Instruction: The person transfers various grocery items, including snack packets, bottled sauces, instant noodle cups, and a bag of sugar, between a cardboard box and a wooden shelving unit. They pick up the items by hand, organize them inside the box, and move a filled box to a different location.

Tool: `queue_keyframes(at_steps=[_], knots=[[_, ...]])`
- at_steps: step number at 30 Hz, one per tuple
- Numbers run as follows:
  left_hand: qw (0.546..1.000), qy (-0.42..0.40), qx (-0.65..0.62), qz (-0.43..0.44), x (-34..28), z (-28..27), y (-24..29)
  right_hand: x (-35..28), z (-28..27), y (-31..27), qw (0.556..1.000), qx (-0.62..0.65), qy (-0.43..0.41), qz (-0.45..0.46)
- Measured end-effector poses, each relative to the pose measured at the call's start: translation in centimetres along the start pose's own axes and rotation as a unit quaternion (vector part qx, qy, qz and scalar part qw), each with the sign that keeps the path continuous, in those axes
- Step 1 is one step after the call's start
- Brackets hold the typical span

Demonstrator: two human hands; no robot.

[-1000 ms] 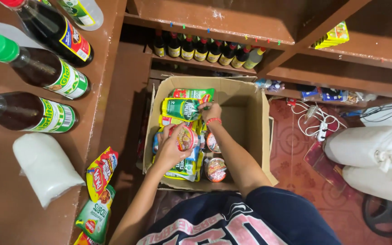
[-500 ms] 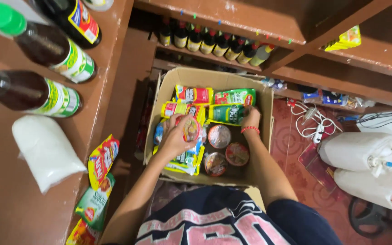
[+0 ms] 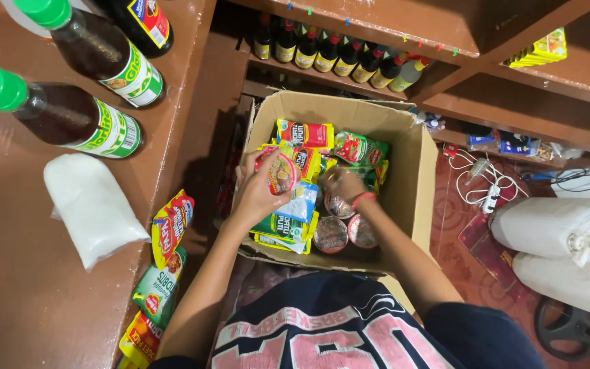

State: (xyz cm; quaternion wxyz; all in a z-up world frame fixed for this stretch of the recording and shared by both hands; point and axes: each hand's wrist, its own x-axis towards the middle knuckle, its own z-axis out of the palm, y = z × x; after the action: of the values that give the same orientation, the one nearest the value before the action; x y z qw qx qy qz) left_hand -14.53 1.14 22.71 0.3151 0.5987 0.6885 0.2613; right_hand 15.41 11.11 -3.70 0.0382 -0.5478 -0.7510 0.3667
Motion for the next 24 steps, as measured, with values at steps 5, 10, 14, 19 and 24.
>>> queue_keyframes(at_steps=[5,10,14,19,24], knots=[[0.999,0.027,-0.007,0.018,0.4,0.5,-1.1,-5.4,2.6,-11.5,0.991,0.13,0.012,0.029],[0.999,0.034,-0.001,0.033,0.6,0.6,-0.8,-4.9,3.1,-10.6,0.972,0.17,0.097,0.134],[0.999,0.036,-0.017,0.015,0.5,-0.2,-0.6,-3.3,-0.4,-6.1,0.972,0.149,0.182,0.02],[0.998,0.056,-0.013,0.015,0.0,0.0,-1.4,-2.0,-8.7,-3.4,0.94,0.033,0.339,0.003],[0.999,0.031,-0.023,0.014,-0.1,0.4,-0.5,-0.9,-10.0,0.1,0.89,0.03,0.448,0.078]])
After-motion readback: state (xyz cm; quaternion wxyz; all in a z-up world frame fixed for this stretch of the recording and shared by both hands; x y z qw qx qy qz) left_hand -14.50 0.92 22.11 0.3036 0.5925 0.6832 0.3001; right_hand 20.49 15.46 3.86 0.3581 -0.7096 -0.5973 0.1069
